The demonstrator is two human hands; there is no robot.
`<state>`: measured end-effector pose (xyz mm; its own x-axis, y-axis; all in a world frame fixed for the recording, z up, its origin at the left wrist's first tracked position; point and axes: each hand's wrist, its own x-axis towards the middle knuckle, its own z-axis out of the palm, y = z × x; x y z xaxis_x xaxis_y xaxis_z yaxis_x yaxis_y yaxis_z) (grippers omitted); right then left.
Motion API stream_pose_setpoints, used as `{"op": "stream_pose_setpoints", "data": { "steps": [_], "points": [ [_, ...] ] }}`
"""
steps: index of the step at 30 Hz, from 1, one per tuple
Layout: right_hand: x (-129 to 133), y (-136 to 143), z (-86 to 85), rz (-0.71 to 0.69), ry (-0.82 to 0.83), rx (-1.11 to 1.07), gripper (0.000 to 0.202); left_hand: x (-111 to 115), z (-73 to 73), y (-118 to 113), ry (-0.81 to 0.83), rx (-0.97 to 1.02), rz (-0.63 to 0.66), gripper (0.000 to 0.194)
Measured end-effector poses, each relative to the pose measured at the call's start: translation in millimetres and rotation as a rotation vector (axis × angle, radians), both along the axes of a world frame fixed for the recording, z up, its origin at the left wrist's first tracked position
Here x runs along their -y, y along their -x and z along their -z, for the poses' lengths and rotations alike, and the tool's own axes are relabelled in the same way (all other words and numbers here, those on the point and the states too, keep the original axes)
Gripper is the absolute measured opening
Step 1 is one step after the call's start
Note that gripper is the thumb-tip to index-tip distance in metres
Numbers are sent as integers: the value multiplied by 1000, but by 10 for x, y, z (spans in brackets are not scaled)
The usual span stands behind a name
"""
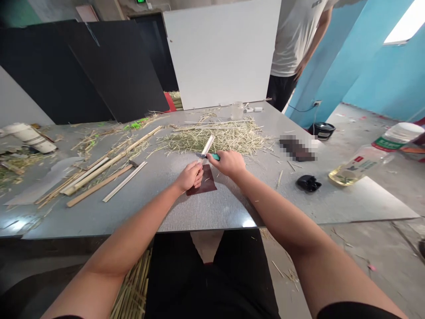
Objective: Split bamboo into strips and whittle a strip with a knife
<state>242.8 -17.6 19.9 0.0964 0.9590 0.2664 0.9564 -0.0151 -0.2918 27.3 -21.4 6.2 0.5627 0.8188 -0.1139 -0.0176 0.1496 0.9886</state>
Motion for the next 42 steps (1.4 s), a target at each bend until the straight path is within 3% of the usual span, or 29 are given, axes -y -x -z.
{"op": "stream_pose_setpoints", "data": {
  "steps": [6,9,12,17,21,30,36,39,42],
  "points": [
    [-262,-879,-46,386,63,-139,95,200,-67,-73,-31,-45,183,32],
    [-263,-1095,-60,483,-39,-204,96,143,-54,-78,-2,-5,106,33],
    [-183,-883,-67,324,-110,-200,95,14,-18,-36,16,17,-19,33],
    [10,-122,5,-15,6,-89,88,-93,17,12,13,40,-94,38],
    [88,170,52,-84,37,-34,86,-77,48,-11,-29,31,-79,40],
    [-80,-294,-8,126,9,-31,88,100,-20,-81,16,-45,77,29],
    [-241,-567,-51,182,-6,-18,88,60,-62,-18,34,-81,100,31],
    [-283,-799,-101,339,-15,-126,90,30,-95,47,12,-51,182,35],
    [-224,-856,-143,412,-83,-157,90,1,-127,68,5,-2,127,35]
  ]
}}
